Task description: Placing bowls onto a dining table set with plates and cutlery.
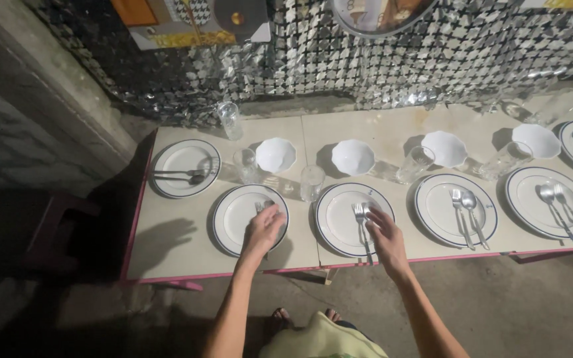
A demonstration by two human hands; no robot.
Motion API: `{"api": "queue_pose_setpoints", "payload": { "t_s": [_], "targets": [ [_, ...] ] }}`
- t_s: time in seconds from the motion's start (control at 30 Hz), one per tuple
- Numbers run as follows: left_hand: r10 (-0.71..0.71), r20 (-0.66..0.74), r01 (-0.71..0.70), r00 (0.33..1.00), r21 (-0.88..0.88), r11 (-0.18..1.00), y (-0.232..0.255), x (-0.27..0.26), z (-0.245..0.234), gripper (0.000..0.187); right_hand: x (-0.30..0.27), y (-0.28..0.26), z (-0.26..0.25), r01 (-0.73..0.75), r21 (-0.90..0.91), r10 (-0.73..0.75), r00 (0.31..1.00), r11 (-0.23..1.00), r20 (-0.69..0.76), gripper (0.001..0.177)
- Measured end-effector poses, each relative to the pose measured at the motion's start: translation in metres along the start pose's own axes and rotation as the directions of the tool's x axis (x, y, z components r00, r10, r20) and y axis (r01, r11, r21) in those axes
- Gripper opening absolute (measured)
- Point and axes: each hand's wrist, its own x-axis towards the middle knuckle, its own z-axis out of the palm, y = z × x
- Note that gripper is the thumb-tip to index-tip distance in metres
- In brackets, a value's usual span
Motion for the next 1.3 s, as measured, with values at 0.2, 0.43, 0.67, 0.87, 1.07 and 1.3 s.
{"api": "queue_pose_setpoints", "payload": {
  "t_s": [0.2, 0.43, 0.67, 0.87, 1.07, 1.3],
  "targets": [
    [-0.042, 0.121, -0.037, 0.992, 0.586, 0.81, -0.001, -0.006, -0.002, 0.075, -0.001, -0.004, 0.012, -0.021, -0.137, 0.019, 1.0, 0.99, -0.016, 0.055],
    [0.088, 0.169, -0.176, 0.982, 0.626, 0.76, -0.009, -0.005, 0.001, 0.081, -0.005, -0.014, 0.016, -0.021, -0.262, 0.027, 0.999, 0.965, 0.017, 0.063],
    [0.014, 0.148, -0.113, 0.989, 0.687, 0.718, 0.003, -0.007, 0.004, 0.082, -0.013, -0.027, 0.017, 0.004, -0.343, 0.011, 0.999, 0.939, 0.042, 0.069],
    [0.095, 0.176, -0.191, 0.98, 0.684, 0.705, -0.01, 0.0, 0.0, 0.082, -0.013, -0.024, 0.019, 0.003, -0.363, 0.012, 0.999, 0.932, 0.038, 0.072],
    [0.122, 0.193, -0.222, 0.974, 0.667, 0.711, -0.008, -0.001, -0.002, 0.082, -0.011, -0.016, 0.018, 0.017, -0.377, -0.005, 0.999, 0.926, 0.031, 0.073],
    [0.081, 0.184, -0.186, 0.98, 0.68, 0.71, 0.006, -0.004, -0.003, 0.081, -0.014, -0.02, 0.02, -0.006, -0.41, 0.015, 1.0, 0.912, 0.019, 0.073]
  ]
}}
